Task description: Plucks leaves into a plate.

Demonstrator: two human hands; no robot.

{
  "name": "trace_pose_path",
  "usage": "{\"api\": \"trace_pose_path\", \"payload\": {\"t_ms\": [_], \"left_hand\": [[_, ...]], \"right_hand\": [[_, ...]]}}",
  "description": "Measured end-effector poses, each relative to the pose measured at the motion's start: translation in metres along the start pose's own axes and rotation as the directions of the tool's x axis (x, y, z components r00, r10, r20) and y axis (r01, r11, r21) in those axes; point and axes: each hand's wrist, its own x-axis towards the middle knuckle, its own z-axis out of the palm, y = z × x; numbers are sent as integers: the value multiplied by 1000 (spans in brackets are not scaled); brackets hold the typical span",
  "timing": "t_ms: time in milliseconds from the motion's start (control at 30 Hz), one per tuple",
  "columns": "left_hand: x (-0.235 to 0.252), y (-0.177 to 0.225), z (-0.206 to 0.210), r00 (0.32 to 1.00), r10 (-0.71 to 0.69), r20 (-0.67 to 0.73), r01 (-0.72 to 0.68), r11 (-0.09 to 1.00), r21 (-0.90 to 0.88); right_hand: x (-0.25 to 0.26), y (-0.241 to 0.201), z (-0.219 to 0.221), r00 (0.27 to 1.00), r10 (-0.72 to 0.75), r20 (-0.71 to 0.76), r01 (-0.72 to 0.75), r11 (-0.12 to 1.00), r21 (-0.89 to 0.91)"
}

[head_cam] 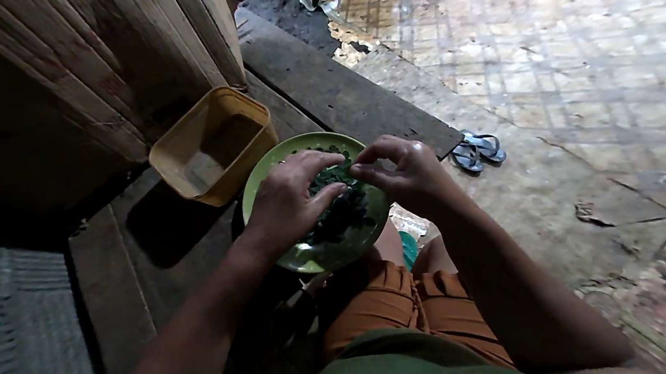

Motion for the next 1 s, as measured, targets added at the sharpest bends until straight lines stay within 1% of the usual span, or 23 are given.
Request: {"api": "trace_pose_path", "payload": {"t_ms": [133,233,367,467,633,700,800,900,1000], "left_hand": [[-2,0,7,997,49,-59,-42,993,115],[-2,-1,7,996,57,-63,-48,989,137],[-2,-1,5,996,58,-66,-47,987,156],[-2,-1,6,994,78,-71,-65,983,171],[-1,-3,-1,995,77,-62,-66,983,170],[0,-5,-10,996,45,-82,-29,982,188],[5,-7,-30,987,-28,-158,60,977,205],[8,-19,-51,965,-83,-250,153,950,273],[6,-40,-69,933,-148,-328,270,891,365]], "right_hand": [[1,-1,4,999,-45,6,45,999,4],[1,2,5,998,-59,3,59,998,9],[2,-1,5,999,-22,37,20,999,47],[2,-4,8,999,-33,31,33,999,-4],[3,-7,7,999,-12,38,15,998,-63],[3,-3,4,1000,0,30,2,997,-74],[3,-1,1,1000,3,23,0,993,-117],[2,0,4,995,-80,65,89,985,-150],[2,-3,6,986,-104,131,129,972,-198]]}}
